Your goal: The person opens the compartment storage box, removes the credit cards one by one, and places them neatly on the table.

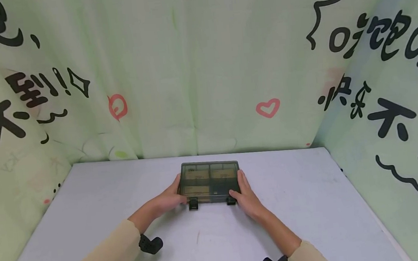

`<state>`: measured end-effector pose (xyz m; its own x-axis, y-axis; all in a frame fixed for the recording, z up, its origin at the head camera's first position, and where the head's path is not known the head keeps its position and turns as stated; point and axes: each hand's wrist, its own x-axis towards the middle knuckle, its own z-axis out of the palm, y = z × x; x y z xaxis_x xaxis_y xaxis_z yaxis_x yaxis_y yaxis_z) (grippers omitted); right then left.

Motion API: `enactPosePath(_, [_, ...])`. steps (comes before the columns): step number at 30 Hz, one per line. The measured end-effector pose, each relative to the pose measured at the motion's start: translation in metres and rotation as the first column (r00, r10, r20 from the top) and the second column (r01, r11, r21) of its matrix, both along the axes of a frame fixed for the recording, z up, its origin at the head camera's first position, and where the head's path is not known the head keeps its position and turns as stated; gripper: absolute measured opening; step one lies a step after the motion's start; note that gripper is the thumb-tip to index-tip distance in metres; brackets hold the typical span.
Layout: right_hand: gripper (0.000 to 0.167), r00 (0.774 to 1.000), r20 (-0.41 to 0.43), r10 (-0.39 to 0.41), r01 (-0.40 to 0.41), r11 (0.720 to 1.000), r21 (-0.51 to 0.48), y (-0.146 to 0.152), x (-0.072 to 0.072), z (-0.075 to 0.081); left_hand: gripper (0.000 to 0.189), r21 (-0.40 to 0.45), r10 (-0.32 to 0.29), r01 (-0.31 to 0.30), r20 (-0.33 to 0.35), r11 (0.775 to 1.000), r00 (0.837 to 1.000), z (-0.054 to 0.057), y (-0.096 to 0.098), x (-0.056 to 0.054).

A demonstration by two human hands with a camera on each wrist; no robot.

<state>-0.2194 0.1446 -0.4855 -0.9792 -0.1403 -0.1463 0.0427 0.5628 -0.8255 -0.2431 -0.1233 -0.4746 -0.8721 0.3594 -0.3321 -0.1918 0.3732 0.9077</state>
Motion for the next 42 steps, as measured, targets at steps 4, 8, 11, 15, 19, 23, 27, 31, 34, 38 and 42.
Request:
enactPosePath(4, [0.077,1.000,-0.027,0.008,-0.007,0.999,0.041,0.003,0.001,0.000,0.096,0.011,-0.008,0.008,-0.033,1.000,0.999,0.000,-0.004,-0.001])
enactPosePath(8, [0.076,0.997,-0.078,0.022,-0.016,0.997,0.081,0.007,0.002,-0.001,0.096,0.012,-0.015,0.016,-0.045,1.000,0.999,0.000,-0.009,-0.001])
enactPosePath(11, [0.075,0.994,-0.104,0.034,-0.023,0.994,0.107,0.010,0.004,-0.001,0.093,0.012,-0.019,0.020,-0.046,1.000,0.999,0.002,-0.014,-0.001])
enactPosePath(15, [0.075,0.992,-0.121,0.039,-0.024,0.992,0.123,0.015,0.007,-0.001,0.087,-0.012,-0.027,0.027,-0.056,1.000,0.998,0.005,-0.017,-0.001])
enactPosePath(19, [0.076,0.991,-0.126,0.055,-0.037,0.989,0.146,0.021,0.009,0.000,0.082,-0.025,-0.032,0.030,-0.066,0.999,0.997,0.005,-0.018,-0.001])
enactPosePath(23, [0.075,0.985,-0.144,0.093,-0.069,0.984,0.165,0.028,0.010,0.001,0.079,-0.028,-0.038,0.036,-0.075,0.999,0.996,0.004,-0.018,-0.001])
enactPosePath(27, [0.072,0.977,-0.173,0.127,-0.094,0.978,0.187,0.035,0.009,0.001,0.076,-0.032,-0.039,0.037,-0.081,0.999,0.996,0.003,-0.017,-0.001])
enactPosePath(31, [0.070,0.972,-0.182,0.147,-0.113,0.977,0.182,0.040,0.007,0.002,0.076,-0.034,-0.039,0.036,-0.083,0.999,0.996,0.002,-0.017,-0.001])
enactPosePath(34, [0.070,0.972,-0.179,0.151,-0.121,0.979,0.166,0.040,0.008,0.003,0.079,-0.039,-0.030,0.027,-0.078,0.999,0.996,0.002,-0.017,-0.001])
enactPosePath(38, [0.070,0.974,-0.185,0.130,-0.103,0.983,0.151,0.040,0.008,0.003,0.085,-0.042,-0.019,0.016,-0.073,0.999,0.997,0.003,-0.017,-0.001])
enactPosePath(42, [0.069,0.977,-0.190,0.096,-0.070,0.988,0.136,0.039,0.007,0.002,0.086,-0.040,-0.008,0.005,-0.073,0.999,0.997,0.005,-0.017,0.000])
